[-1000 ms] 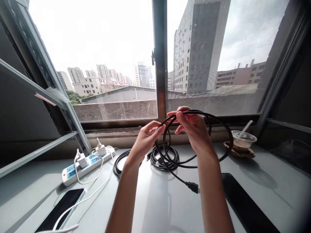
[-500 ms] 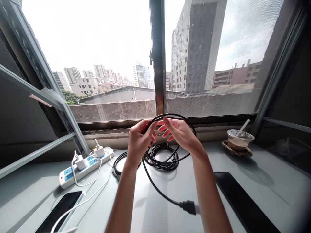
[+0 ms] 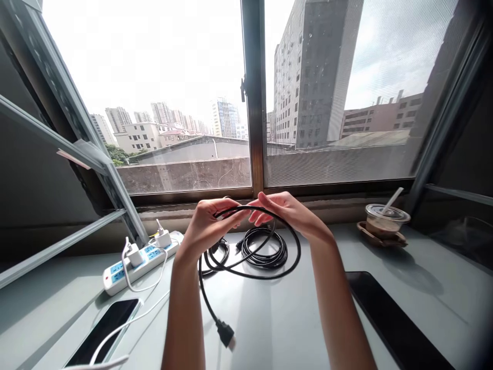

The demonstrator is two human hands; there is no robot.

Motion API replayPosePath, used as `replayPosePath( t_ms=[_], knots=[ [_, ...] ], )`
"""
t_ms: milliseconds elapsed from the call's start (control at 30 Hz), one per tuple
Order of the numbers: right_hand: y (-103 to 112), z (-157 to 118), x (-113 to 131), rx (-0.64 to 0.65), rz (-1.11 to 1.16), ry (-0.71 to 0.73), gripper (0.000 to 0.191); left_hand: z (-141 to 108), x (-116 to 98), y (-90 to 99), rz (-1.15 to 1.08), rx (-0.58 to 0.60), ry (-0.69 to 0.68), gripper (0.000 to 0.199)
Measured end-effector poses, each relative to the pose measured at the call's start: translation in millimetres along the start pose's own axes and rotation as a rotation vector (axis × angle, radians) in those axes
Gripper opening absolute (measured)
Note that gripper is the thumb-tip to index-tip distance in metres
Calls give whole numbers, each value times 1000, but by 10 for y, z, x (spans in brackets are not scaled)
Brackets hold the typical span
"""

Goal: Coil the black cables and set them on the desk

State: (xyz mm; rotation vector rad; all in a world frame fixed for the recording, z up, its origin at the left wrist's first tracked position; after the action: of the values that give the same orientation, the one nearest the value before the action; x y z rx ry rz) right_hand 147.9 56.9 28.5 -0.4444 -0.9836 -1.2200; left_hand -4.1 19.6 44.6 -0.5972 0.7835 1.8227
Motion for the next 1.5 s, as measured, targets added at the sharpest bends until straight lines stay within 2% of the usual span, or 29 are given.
replayPosePath(
  t_ms=[33, 100, 233, 300, 400, 500, 600, 667, 733, 833, 933, 1033, 1100, 1167, 1233, 1300, 1400, 1433, 1500],
  knots=[
    [-56, -22, 11, 68, 18, -26, 54, 6, -2, -15, -20, 5, -10, 23],
    [-105, -61, 61, 95, 5, -37, 49, 19, -19, -28, -55, -4, -39, 22],
    [30, -76, 121, -84, 49, -13, 40, 38, -87, 71, -107, -100, -166, 16],
    [212, -53, 91, -264, 112, 7, 42, 49, -67, 195, -91, -193, -204, 14],
    [571, -38, -13, -634, 259, 48, 43, 64, 58, 424, 41, -354, -211, 19],
    [874, -72, -130, -948, 395, 106, 38, 73, 197, 598, 147, -449, -227, 26],
    [1062, -124, -220, -1151, 499, 145, 31, 80, 274, 657, 220, -494, -261, 36],
    [1136, -156, -255, -1228, 514, 177, 29, 86, 276, 632, 289, -511, -285, 39],
    [1162, -152, -267, -1209, 399, 197, 31, 93, 245, 572, 310, -516, -299, 37],
    [1112, -75, -301, -1062, 133, 174, 34, 111, 177, 434, 247, -472, -280, 29],
    [994, 8, -334, -979, 14, 136, 33, 130, 112, 237, 96, -360, -247, 39],
    [777, 48, -177, -893, -105, 230, 34, 138, 86, 57, 15, -346, -206, 46],
    [556, 42, -7, -721, -123, 297, 36, 132, 82, -30, 52, -400, -195, 46],
    [290, 11, 116, -432, -65, 252, 41, 114, 62, -93, 126, -450, -218, 48],
    [72, -55, 191, -202, -41, 183, 42, 92, 31, -120, 199, -482, -254, 49],
    [-43, -103, 211, -89, -38, 120, 42, 73, -1, -106, 248, -495, -277, 49],
    [-23, -94, 166, -90, -13, 60, 43, 58, -52, -37, 306, -453, -330, 45],
    [39, -74, 142, -141, 2, 59, 44, 57, -63, -6, 325, -424, -345, 44],
    [250, -34, 81, -333, 58, 79, 44, 60, -57, 78, 356, -371, -349, 42]
  ],
)
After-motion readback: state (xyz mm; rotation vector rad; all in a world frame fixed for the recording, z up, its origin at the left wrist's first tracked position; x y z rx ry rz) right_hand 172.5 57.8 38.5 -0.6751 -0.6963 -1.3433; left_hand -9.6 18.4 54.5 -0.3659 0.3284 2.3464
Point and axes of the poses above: each hand's wrist, its own z-axis towards the middle knuckle, its own y-axis out of the back of the hand, x = y × z, the point moved 5 cm from there along z, towards the middle knuckle, and after that the axes turned 15 degrees about -x, right-handed, at the moved point
